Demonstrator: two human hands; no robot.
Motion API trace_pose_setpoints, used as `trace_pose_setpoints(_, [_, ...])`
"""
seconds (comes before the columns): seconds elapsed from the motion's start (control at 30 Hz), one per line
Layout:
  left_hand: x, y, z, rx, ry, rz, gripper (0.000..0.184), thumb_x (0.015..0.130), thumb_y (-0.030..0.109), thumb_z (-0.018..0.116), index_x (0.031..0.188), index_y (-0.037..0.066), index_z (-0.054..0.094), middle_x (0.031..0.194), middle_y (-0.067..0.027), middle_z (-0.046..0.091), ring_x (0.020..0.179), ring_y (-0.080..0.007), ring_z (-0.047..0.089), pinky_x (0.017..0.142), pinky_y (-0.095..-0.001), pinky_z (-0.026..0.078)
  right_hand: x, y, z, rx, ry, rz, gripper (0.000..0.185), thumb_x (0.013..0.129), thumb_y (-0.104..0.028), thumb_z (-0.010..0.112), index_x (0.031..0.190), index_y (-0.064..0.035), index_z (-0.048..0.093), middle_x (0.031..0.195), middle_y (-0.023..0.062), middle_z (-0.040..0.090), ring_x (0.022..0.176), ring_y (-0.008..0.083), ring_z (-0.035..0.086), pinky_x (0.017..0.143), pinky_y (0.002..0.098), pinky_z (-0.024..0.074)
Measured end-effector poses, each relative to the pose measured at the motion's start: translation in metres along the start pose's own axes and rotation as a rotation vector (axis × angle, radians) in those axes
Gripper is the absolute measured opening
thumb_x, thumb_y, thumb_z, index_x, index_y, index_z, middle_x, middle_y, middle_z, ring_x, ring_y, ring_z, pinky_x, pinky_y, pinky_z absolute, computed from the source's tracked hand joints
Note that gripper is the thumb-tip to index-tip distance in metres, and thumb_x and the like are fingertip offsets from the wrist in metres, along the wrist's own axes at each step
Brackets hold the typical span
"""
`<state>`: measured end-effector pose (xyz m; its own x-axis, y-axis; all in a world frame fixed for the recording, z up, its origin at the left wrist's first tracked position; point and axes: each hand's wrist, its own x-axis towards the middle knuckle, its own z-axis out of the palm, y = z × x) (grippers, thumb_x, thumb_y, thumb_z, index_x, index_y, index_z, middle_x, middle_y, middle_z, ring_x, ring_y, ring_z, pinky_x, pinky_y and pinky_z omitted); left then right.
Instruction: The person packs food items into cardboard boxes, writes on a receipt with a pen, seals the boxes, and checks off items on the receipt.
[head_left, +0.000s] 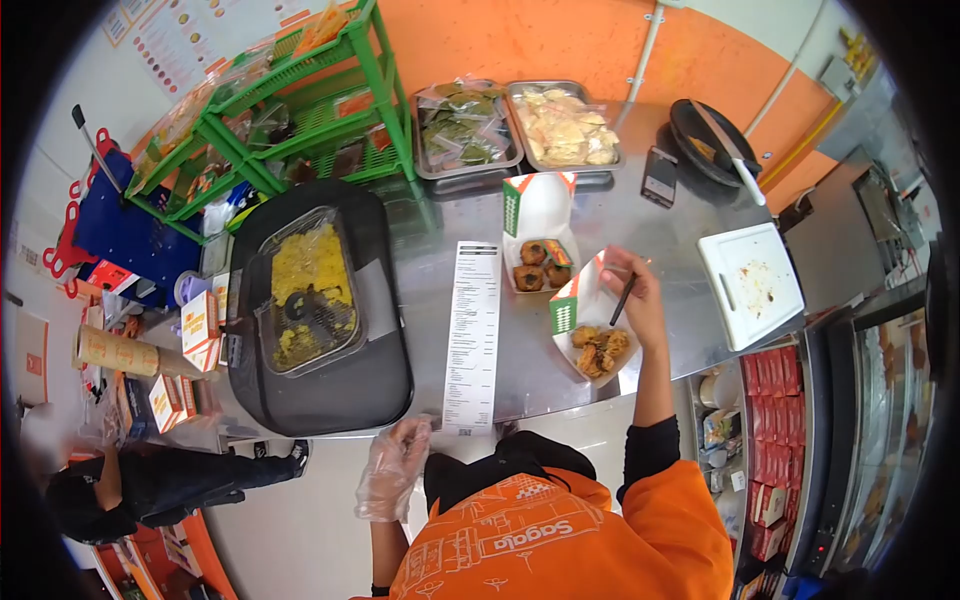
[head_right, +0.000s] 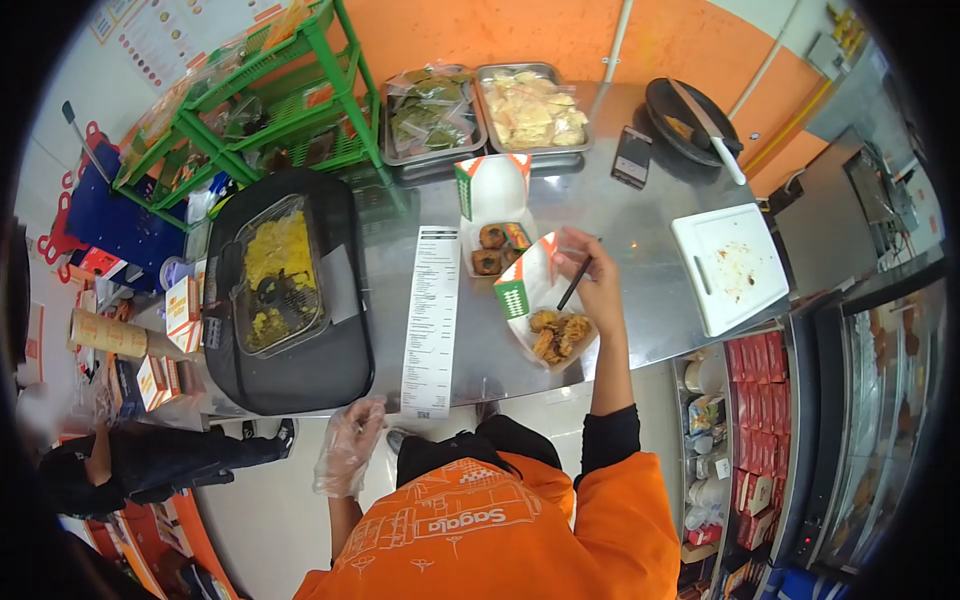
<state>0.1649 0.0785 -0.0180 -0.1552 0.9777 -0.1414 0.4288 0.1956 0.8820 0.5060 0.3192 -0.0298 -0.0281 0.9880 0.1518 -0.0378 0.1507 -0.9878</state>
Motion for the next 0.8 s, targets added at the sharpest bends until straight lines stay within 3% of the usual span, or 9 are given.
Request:
trace_pose_setpoints(0.1, [0.007,0.002,0.005,-0.110,-0.069,-0.065,0.023,0.096,0.016,0.059,0.110,-0.002,0.064,0.082,-0.0082,0.067,0.073,-0.0135,0.063,0.066,-0.0293,0.051,0.004,0.016,-0.017,-0.101,-0.229,0.102,0.033,0.091,-0.011,0.069,0.122,-0.0021,0.062,0.101,0.0025,0.067,0.091,0.0110,0.061,0.083,0.0273,0.0483])
trace_pose_setpoints(0.23, [0.034,0.026,0.034,-0.054,-0.266,0.072,0.023,0.097,0.017,0.058,0.111,-0.001,0.063,0.084,-0.0079,0.067,0.074,-0.0124,0.064,0.068,-0.0283,0.052,-0.004,0.011,-0.025,-0.103,-0.277,0.130,0.019,0.092,-0.011,0.067,0.109,-0.0025,0.064,0.091,-0.0017,0.064,0.086,0.0081,0.057,0.082,0.0249,0.0454])
trace_pose_setpoints(0.3, [0.053,0.035,0.053,-0.017,-0.326,0.188,0.026,0.097,0.021,0.059,0.111,-0.001,0.063,0.086,-0.0072,0.068,0.078,-0.0117,0.064,0.071,-0.0289,0.052,-0.011,0.018,-0.037,-0.117,-0.181,0.099,0.011,0.095,-0.014,0.064,0.100,-0.0037,0.063,0.085,-0.0034,0.059,0.079,0.0064,0.051,0.074,0.0228,0.0424])
trace_pose_setpoints(0.4, [0.096,0.030,0.079,-0.100,-0.290,0.131,0.037,0.094,0.034,0.060,0.111,0.001,0.064,0.091,-0.0167,0.070,0.086,-0.0237,0.068,0.079,-0.0360,0.052,-0.025,0.024,-0.060,-0.106,0.011,0.118,0.013,0.098,-0.019,0.061,0.098,-0.0059,0.062,0.084,-0.0046,0.057,0.076,0.0048,0.049,0.069,0.0213,0.0409])
trace_pose_setpoints(0.5, [0.168,0.025,0.099,-0.091,-0.023,0.108,0.041,0.092,0.035,0.059,0.111,-0.001,0.063,0.099,-0.0191,0.070,0.091,-0.0318,0.068,0.083,-0.0403,0.052,-0.031,0.032,-0.080,-0.121,0.180,0.137,0.015,0.099,-0.023,0.059,0.102,-0.0087,0.062,0.090,-0.0050,0.059,0.077,0.0036,0.053,0.068,0.0205,0.0427])
trace_pose_setpoints(0.6, [0.239,0.033,0.106,0.069,0.096,0.196,0.055,0.087,0.033,0.065,0.129,0.001,0.051,0.122,-0.0225,0.062,0.114,-0.0366,0.059,0.097,-0.0436,0.045,-0.030,0.043,-0.097,-0.129,0.256,0.103,0.019,0.098,-0.018,0.060,0.113,-0.0071,0.061,0.097,-0.0015,0.062,0.084,0.0090,0.058,0.071,0.0237,0.0449])
trace_pose_setpoints(0.7, [0.275,0.071,0.101,0.098,0.090,0.361,0.067,0.084,0.030,0.069,0.138,0.002,0.041,0.128,-0.0228,0.058,0.118,-0.0382,0.055,0.100,-0.0438,0.043,-0.030,0.006,-0.058,-0.600,0.726,-0.337,0.022,0.094,-0.016,0.063,0.112,-0.0051,0.063,0.100,0.0053,0.066,0.088,0.0157,0.057,0.074,0.0290,0.0430])
trace_pose_setpoints(0.73, [0.282,0.082,0.102,0.123,0.151,0.430,0.068,0.083,0.028,0.070,0.139,0.002,0.040,0.127,-0.0229,0.058,0.117,-0.0384,0.056,0.099,-0.0443,0.044,-0.032,-0.016,-0.048,-0.846,0.823,-0.395,0.032,0.090,-0.011,0.063,0.121,-0.0044,0.061,0.114,0.0125,0.066,0.100,0.0240,0.060,0.083,0.0358,0.0456])
trace_pose_setpoints(0.8, [0.290,0.097,0.112,0.177,0.265,0.553,0.071,0.082,0.025,0.071,0.140,0.002,0.037,0.126,-0.0232,0.058,0.115,-0.0390,0.057,0.097,-0.0453,0.045,-0.025,-0.050,-0.005,-0.646,0.833,-0.436,0.036,0.086,-0.004,0.062,0.122,-0.0028,0.060,0.114,0.0120,0.064,0.101,0.0240,0.061,0.086,0.0365,0.0474])
